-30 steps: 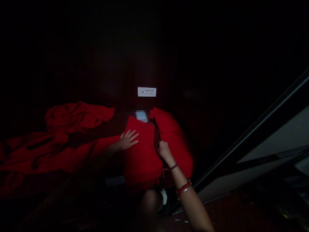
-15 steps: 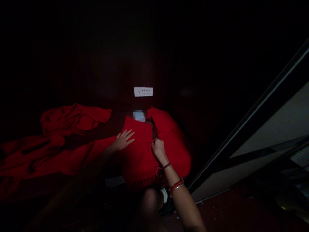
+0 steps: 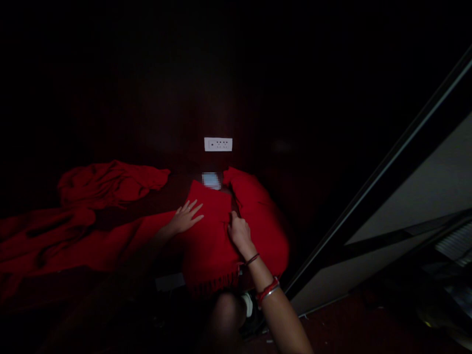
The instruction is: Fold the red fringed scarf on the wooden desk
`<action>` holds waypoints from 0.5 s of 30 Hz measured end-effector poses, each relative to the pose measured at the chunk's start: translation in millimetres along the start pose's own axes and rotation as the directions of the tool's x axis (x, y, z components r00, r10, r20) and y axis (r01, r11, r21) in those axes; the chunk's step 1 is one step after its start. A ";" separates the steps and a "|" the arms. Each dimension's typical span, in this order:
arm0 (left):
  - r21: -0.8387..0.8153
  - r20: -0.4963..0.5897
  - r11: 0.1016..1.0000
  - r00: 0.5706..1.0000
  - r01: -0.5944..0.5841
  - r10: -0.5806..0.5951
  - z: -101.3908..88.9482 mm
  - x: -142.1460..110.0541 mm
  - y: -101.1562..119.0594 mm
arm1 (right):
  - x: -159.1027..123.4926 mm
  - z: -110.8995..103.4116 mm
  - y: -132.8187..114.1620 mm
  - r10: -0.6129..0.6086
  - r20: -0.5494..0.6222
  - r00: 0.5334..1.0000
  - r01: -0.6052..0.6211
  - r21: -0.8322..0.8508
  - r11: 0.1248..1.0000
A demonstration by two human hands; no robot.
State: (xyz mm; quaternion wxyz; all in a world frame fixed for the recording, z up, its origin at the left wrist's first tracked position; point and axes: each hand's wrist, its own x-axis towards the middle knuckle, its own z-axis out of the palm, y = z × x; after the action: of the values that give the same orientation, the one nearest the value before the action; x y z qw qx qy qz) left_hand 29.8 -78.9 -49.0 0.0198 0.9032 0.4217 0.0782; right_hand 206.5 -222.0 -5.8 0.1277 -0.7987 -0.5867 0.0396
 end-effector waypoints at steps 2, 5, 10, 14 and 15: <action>0.001 0.008 1.000 1.000 0.014 -0.014 -0.4 0.6 0.3 | -2.7 1.3 -0.8 -0.010 -0.002 1.000 0.010 -0.013 1.000; -0.005 0.033 0.998 0.998 0.061 -0.061 -0.8 2.0 -0.5 | -7.8 3.8 -2.6 -0.031 -0.027 0.999 0.028 -0.110 0.993; -0.020 0.064 0.992 0.990 0.125 -0.123 -3.2 2.9 -2.0 | -13.9 2.9 -2.8 -0.075 0.003 0.997 0.074 -0.209 0.975; -0.033 0.033 0.996 0.996 0.086 -0.085 -9.3 -5.4 0.5 | -17.6 -3.3 -3.4 -0.124 -0.045 0.991 0.115 -0.164 0.980; -0.032 0.022 0.996 0.997 0.078 -0.078 -10.6 -9.7 1.4 | -18.5 -3.7 -3.8 -0.136 -0.073 0.988 0.124 -0.147 0.981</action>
State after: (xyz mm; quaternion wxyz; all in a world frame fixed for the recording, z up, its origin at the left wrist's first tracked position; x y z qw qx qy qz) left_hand 23.1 -87.6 -39.6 0.0418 0.8863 0.4551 0.0750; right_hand 198.1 -239.0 -2.9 0.0970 -0.7666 -0.6333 -0.0440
